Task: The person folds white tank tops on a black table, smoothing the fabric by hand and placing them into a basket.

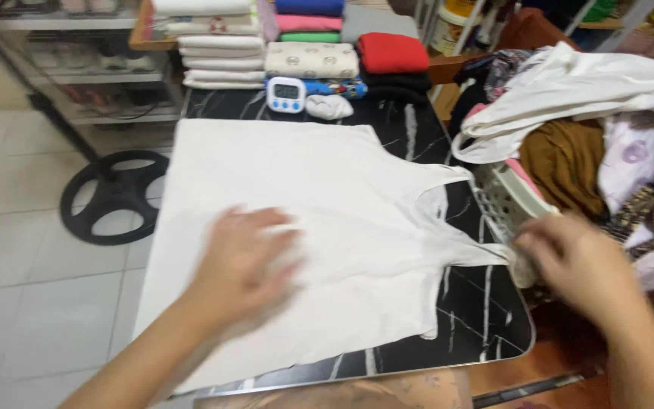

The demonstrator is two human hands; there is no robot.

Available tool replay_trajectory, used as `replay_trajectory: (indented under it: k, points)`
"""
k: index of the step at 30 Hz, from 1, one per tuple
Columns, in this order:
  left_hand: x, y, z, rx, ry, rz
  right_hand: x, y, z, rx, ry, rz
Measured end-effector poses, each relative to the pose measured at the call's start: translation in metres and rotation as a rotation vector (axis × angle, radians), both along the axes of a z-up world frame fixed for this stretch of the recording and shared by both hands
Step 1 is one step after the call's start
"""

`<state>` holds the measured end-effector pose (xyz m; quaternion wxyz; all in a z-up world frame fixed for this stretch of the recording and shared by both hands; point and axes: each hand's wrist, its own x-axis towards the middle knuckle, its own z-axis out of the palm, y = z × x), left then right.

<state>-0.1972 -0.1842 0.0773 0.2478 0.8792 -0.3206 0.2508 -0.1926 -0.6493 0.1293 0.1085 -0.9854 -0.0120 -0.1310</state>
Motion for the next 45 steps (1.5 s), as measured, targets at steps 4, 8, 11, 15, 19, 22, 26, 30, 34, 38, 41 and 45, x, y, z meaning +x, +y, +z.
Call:
replay_trajectory:
  k: [4, 8, 11, 15, 19, 22, 26, 30, 34, 38, 41, 45]
  points:
    - [-0.071, 0.093, -0.04, -0.568, 0.294, 0.518, -0.036, 0.051, -0.039, 0.292, 0.305, 0.02]
    - [-0.146, 0.151, -0.103, -0.958, 0.695, 0.689, -0.066, 0.099, -0.04, 0.141, 0.508, -0.321]
    - [-0.173, 0.15, -0.111, -0.969, 0.933, 0.762, -0.078, 0.118, -0.042, 0.132, 0.507, -0.392]
    - [-0.174, 0.103, -0.073, -1.279, 1.339, 0.841, -0.076, 0.118, -0.07, 0.365, 0.372, -0.268]
    - [-0.164, 0.096, -0.059, -1.83, 1.453, 0.698, -0.063, 0.086, -0.104, 0.958, 0.189, -0.054]
    - [-0.163, 0.115, -0.079, -1.883, 1.298, 0.554, -0.054, 0.071, -0.119, 1.427, 0.168, -0.013]
    - [-0.171, 0.137, -0.081, -1.705, 0.999, 0.463, -0.047, 0.074, -0.117, 1.7, 0.146, -0.036]
    - [-0.17, 0.136, -0.052, -1.387, 0.752, 0.453, -0.05, 0.083, -0.111, 1.638, 0.185, -0.007]
    - [-0.165, 0.134, -0.025, -1.061, 0.659, 0.624, -0.05, 0.077, -0.111, 1.542, 0.156, 0.099]
    - [-0.166, 0.148, -0.024, -1.001, 0.745, 0.662, -0.052, 0.064, -0.097, 1.144, 0.147, 0.119]
    - [-0.168, 0.163, -0.038, -0.886, 1.056, 0.781, -0.051, 0.063, -0.07, 0.617, 0.614, 0.031]
    - [-0.171, 0.18, -0.069, -0.719, 1.351, 0.749, -0.032, 0.068, -0.042, 0.306, 0.911, 0.037]
